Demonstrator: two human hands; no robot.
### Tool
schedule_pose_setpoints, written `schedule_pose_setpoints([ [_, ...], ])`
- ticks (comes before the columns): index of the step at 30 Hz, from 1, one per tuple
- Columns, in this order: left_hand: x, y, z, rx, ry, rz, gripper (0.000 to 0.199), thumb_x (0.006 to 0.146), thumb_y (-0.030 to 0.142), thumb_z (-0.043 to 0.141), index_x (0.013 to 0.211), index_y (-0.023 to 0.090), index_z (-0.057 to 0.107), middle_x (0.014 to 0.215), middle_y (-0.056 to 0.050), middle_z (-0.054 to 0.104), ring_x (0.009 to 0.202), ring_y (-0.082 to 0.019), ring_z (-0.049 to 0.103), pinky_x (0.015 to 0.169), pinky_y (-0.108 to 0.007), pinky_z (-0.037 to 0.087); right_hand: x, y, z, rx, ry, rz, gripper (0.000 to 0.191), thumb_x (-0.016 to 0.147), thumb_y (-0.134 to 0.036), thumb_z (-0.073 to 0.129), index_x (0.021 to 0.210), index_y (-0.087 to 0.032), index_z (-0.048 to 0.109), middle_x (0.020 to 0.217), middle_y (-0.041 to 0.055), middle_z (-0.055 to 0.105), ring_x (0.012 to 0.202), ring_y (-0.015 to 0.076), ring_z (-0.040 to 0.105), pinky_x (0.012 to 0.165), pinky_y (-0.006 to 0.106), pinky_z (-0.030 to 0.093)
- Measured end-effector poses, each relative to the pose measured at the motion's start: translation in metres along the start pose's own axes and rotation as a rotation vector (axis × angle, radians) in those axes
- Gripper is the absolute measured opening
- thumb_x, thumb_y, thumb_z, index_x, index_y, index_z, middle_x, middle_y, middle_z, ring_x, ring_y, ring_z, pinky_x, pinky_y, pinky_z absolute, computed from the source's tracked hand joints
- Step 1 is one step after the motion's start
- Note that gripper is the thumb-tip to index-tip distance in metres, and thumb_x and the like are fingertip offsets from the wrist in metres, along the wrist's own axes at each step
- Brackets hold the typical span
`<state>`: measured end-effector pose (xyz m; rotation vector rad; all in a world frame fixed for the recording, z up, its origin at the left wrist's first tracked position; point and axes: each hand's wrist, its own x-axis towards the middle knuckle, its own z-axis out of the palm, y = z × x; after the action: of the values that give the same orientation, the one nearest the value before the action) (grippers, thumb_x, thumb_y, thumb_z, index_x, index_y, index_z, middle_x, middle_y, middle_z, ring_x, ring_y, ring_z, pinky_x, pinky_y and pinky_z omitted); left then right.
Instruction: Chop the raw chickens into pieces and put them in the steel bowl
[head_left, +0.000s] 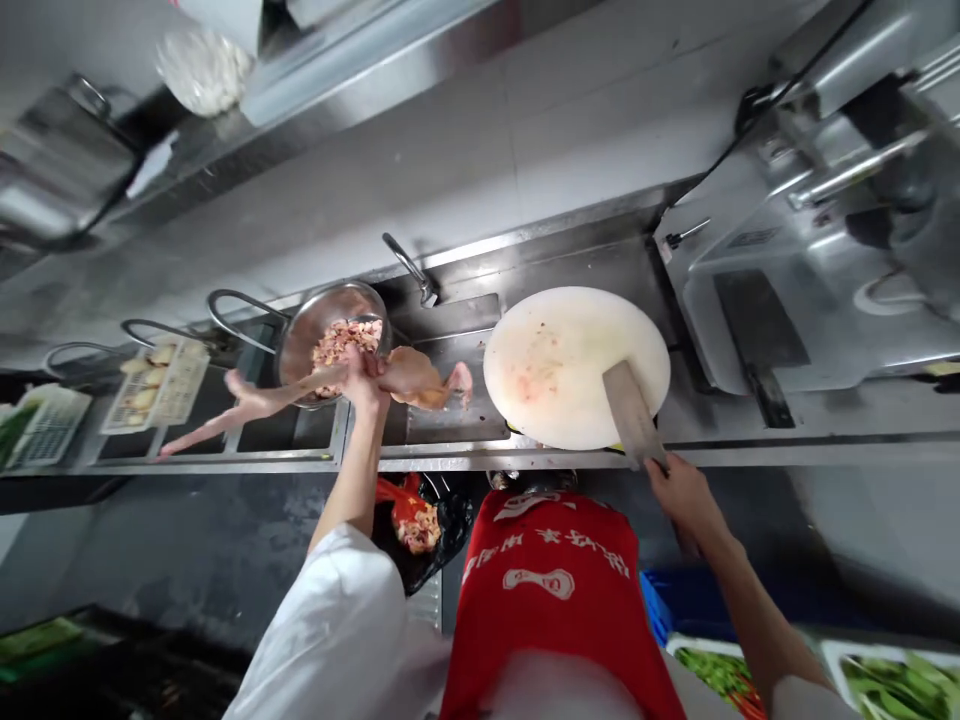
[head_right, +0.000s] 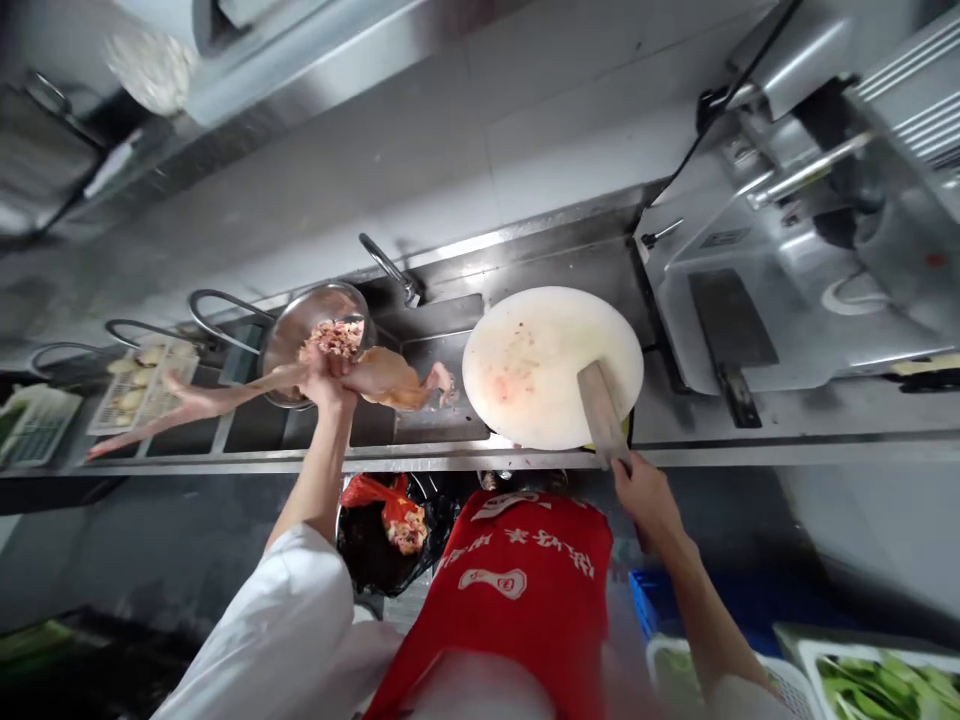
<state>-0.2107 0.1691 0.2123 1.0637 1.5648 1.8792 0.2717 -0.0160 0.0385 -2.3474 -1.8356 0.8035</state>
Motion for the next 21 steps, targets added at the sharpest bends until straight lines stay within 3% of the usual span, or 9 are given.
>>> schedule_pose_setpoints([
  [3,-0.001,0.030,0.022,-0.049,-0.014,0.021,0.053,0.096,0.061,0.039,0.061,0.022,0.026,0.054,0.006,0.021,0.049,-0.011,0.041,0.070,-0.033,0.053,0.002,0.007,-0.008,0.086,0.036,-0.042,0.030,0.095,-0.036,0.043,0.085,-0.016,0.063,0.079,0.0118,0.069,0.075,0.0220,0.062,0.067,0.028,0.036],
  [5,-0.007,0.032,0.043,-0.064,-0.022,0.029,0.054,0.097,0.063,0.031,0.062,0.022,0.026,0.056,0.004,0.023,0.056,-0.013,0.046,0.079,-0.037,0.053,0.000,0.010,-0.013,0.125,0.073,-0.012,0.031,0.095,-0.036,0.043,0.085,-0.016,0.063,0.080,0.0117,0.069,0.075,0.0215,0.062,0.067,0.028,0.035],
  [8,-0.039,0.009,0.085,-0.123,-0.041,-0.014,0.051,0.098,0.060,0.026,0.064,0.022,0.024,0.058,0.003,0.025,0.063,-0.014,0.050,0.091,-0.040,0.052,-0.006,0.017,-0.019,0.175,0.125,0.042,0.031,0.096,-0.036,0.041,0.087,-0.015,0.063,0.082,0.0120,0.070,0.074,0.0200,0.061,0.067,0.027,0.035],
  [10,-0.077,-0.021,0.112,-0.128,-0.093,-0.105,0.048,0.098,0.058,0.024,0.065,0.023,0.025,0.059,0.002,0.031,0.072,-0.015,0.053,0.097,-0.042,0.050,-0.010,0.023,-0.023,0.192,0.137,0.060,0.030,0.096,-0.034,0.043,0.085,-0.015,0.063,0.081,0.0120,0.069,0.071,0.0187,0.060,0.066,0.027,0.033],
  [12,-0.119,-0.053,0.126,-0.032,-0.152,-0.204,0.046,0.097,0.057,0.023,0.068,0.022,0.032,0.064,-0.001,0.042,0.085,-0.017,0.058,0.099,-0.043,0.048,-0.016,0.028,-0.025,0.196,0.123,0.084,0.028,0.095,-0.032,0.045,0.083,-0.015,0.063,0.078,0.0114,0.068,0.068,0.0176,0.058,0.064,0.027,0.031],
  [14,-0.153,-0.081,0.119,0.126,-0.204,-0.276,0.046,0.094,0.058,0.024,0.074,0.021,0.043,0.075,-0.006,0.053,0.097,-0.019,0.059,0.098,-0.043,0.048,-0.022,0.032,-0.026,0.202,0.101,0.105,0.027,0.096,-0.031,0.046,0.084,-0.014,0.064,0.079,0.0113,0.068,0.067,0.0168,0.057,0.063,0.027,0.030],
  [16,-0.171,-0.100,0.093,0.269,-0.230,-0.363,0.047,0.094,0.056,0.022,0.082,0.020,0.050,0.084,-0.008,0.058,0.107,-0.021,0.059,0.095,-0.042,0.050,-0.029,0.033,-0.026,0.202,0.077,0.116,0.026,0.097,-0.030,0.045,0.088,-0.014,0.064,0.082,0.0115,0.069,0.069,0.0165,0.058,0.064,0.026,0.030],
  [18,-0.171,-0.109,0.060,0.379,-0.199,-0.445,0.043,0.095,0.050,0.021,0.085,0.021,0.051,0.084,-0.008,0.058,0.108,-0.022,0.061,0.092,-0.041,0.052,-0.035,0.033,-0.027,0.185,0.055,0.126,0.026,0.098,-0.029,0.045,0.092,-0.012,0.064,0.084,0.0119,0.070,0.070,0.0168,0.058,0.065,0.027,0.030],
  [21,-0.159,-0.107,0.023,0.517,-0.243,-0.486,0.031,0.092,0.045,0.034,0.085,0.021,0.053,0.079,-0.007,0.057,0.099,-0.024,0.063,0.086,-0.044,0.053,-0.039,0.031,-0.031,0.142,0.024,0.139,0.026,0.099,-0.028,0.044,0.096,-0.011,0.063,0.086,0.0132,0.071,0.071,0.0181,0.060,0.065,0.028,0.029],
])
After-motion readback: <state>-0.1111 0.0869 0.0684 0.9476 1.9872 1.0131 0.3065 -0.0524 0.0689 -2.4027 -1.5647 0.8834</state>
